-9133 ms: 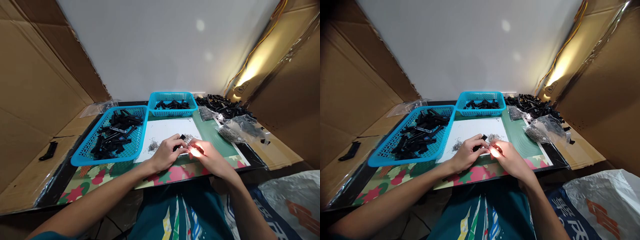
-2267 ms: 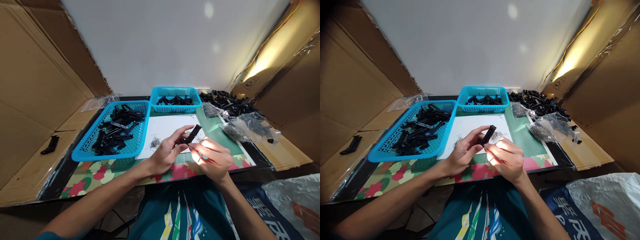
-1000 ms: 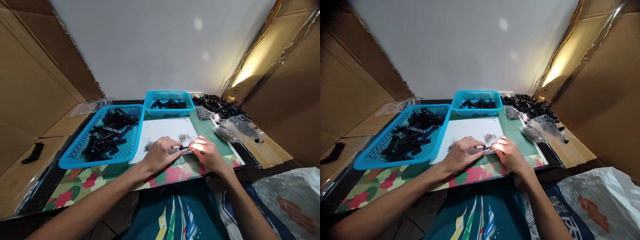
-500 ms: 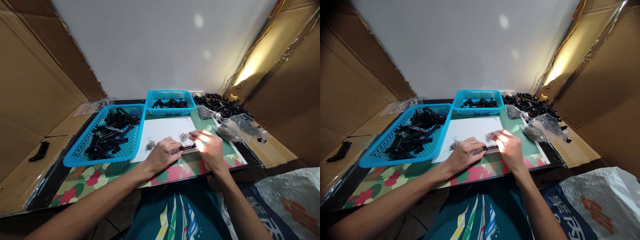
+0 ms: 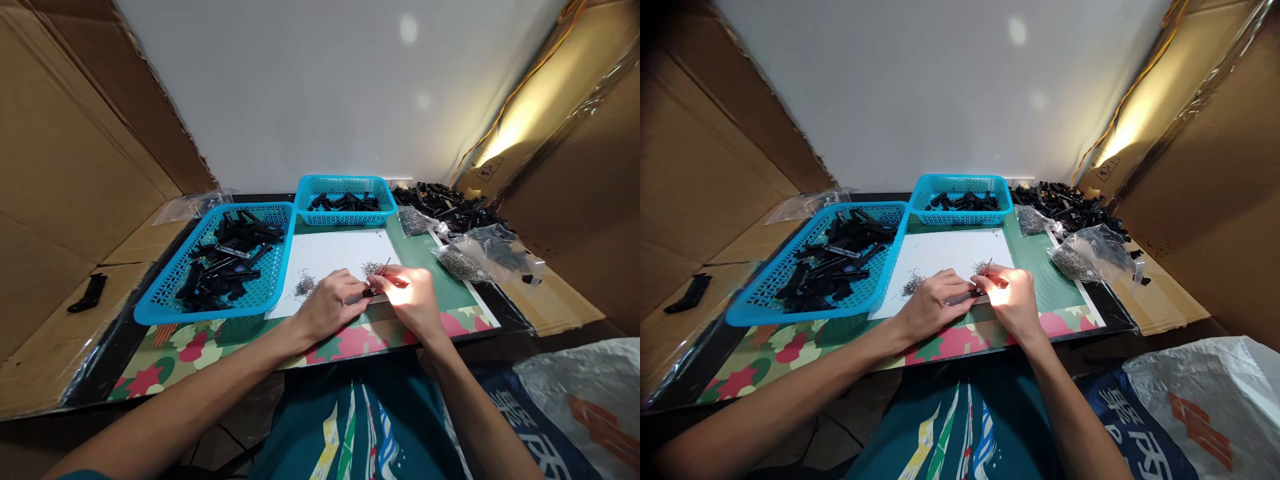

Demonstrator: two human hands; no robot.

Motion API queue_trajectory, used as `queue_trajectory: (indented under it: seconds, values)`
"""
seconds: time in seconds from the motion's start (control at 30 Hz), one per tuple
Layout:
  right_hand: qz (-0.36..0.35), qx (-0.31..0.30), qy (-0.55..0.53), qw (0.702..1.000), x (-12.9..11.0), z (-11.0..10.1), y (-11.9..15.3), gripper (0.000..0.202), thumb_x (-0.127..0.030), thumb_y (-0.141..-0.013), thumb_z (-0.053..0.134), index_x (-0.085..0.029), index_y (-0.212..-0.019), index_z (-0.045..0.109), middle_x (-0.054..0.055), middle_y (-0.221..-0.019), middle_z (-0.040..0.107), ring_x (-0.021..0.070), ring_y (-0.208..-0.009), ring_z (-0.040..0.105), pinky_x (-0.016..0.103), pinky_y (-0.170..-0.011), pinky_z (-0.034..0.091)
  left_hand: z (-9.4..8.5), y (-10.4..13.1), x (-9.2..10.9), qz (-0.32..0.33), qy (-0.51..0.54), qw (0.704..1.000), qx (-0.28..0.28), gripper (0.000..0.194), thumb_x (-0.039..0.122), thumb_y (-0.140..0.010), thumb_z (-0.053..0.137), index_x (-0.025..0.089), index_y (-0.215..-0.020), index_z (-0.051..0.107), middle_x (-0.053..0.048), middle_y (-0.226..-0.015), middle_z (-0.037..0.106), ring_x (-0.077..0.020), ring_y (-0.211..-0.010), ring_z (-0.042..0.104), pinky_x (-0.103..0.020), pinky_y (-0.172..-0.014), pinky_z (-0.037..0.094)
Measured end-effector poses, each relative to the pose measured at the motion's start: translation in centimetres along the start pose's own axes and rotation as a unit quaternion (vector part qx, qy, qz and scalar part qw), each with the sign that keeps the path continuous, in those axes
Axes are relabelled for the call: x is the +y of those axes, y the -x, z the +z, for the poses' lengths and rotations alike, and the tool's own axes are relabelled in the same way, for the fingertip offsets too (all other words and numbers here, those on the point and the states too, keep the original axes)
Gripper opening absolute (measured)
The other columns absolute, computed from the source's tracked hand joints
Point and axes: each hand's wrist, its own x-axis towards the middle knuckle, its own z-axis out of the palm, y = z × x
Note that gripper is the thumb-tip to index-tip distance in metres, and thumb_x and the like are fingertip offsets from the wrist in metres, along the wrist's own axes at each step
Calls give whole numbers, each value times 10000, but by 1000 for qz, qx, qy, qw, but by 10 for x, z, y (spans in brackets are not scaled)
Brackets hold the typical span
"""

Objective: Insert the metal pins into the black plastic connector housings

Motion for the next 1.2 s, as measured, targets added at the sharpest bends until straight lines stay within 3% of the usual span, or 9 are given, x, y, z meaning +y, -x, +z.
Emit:
queue_trajectory:
  seconds: [0.3, 0.37, 0.6, 0.67, 0.83, 0.93, 1.03, 1.1, 1.2]
  values:
    - [-62, 11, 38, 997, -2, 7, 3, 208, -228, -920, 675, -200, -745, 783, 33, -734, 786, 201, -670, 723, 285, -634, 505, -2, 0, 3, -39, 16, 999, 1, 237, 217, -977, 663, 171, -746, 693, -17, -695, 659, -195, -772, 592, -308, -712, 440]
    - [-62, 30, 12, 998, -1, 10, 5, 176, -247, -918, 686, -200, -779, 783, 39, -740, 789, 209, -680, 734, 290, -649, 529, -2, 1, 4, -47, 12, 999, 17, 138, 203, -964, 681, 174, -836, 726, -19, -746, 691, -191, -782, 601, -306, -719, 451]
    - [-72, 228, -91, 967, -1, -8, -2, 227, -296, -996, 575, -167, -1102, 729, 65, -881, 747, 209, -790, 693, 320, -719, 545, -18, 0, 23, -46, -6, 987, 156, 133, 232, -977, 663, 180, -1100, 667, -48, -970, 706, -160, -787, 582, -299, -748, 480]
    - [-88, 189, -67, 976, -4, -21, -12, 245, -283, -1005, 532, -168, -1117, 717, 53, -866, 707, 199, -785, 657, 307, -697, 520, -28, -5, 26, -67, 1, 982, 178, 141, 269, -993, 655, 190, -1108, 669, -37, -948, 698, -149, -757, 570, -290, -730, 476]
    - [-112, -33, -8, 993, -20, -35, -35, 205, -343, -977, 601, -180, -962, 724, -3, -733, 627, 148, -660, 549, 257, -604, 422, -54, -24, 25, -137, 39, 966, 214, 229, 389, -985, 669, 186, -1077, 722, -14, -849, 713, -145, -703, 594, -268, -642, 455]
    - [-139, -29, 27, 989, -27, -34, -58, 234, -380, -966, 630, -180, -874, 710, -8, -702, 611, 138, -646, 516, 257, -592, 372, -79, -26, 16, -152, -22, 971, 182, 289, 395, -997, 640, 186, -1184, 711, -53, -1041, 741, -163, -762, 641, -290, -702, 498]
    - [-167, 1, 105, 980, -19, -32, -100, 314, -437, -959, 628, -171, -821, 719, -5, -642, 588, 135, -594, 462, 280, -575, 315, -117, -14, -6, -211, -227, 941, 136, 428, 325, -1009, 593, 199, -1419, 580, -120, -1359, 635, -228, -947, 673, -351, -841, 514]
    - [-135, 6, 156, 978, -6, -30, -132, 345, -456, -943, 635, -162, -786, 725, 23, -657, 636, 149, -608, 499, 288, -591, 331, -145, 0, -25, -283, -327, 898, 82, 377, 324, -1007, 574, 173, -1351, 612, -145, -1308, 650, -291, -1037, 669, -372, -845, 503]
    - [-74, 19, 198, 977, 14, -27, -171, 385, -485, -897, 670, -151, -714, 726, 67, -622, 657, 184, -607, 552, 306, -597, 363, -172, 21, -50, -380, -328, 862, -66, 251, 401, -965, 635, 185, -1078, 694, -116, -1133, 725, -300, -1000, 681, -347, -779, 478]
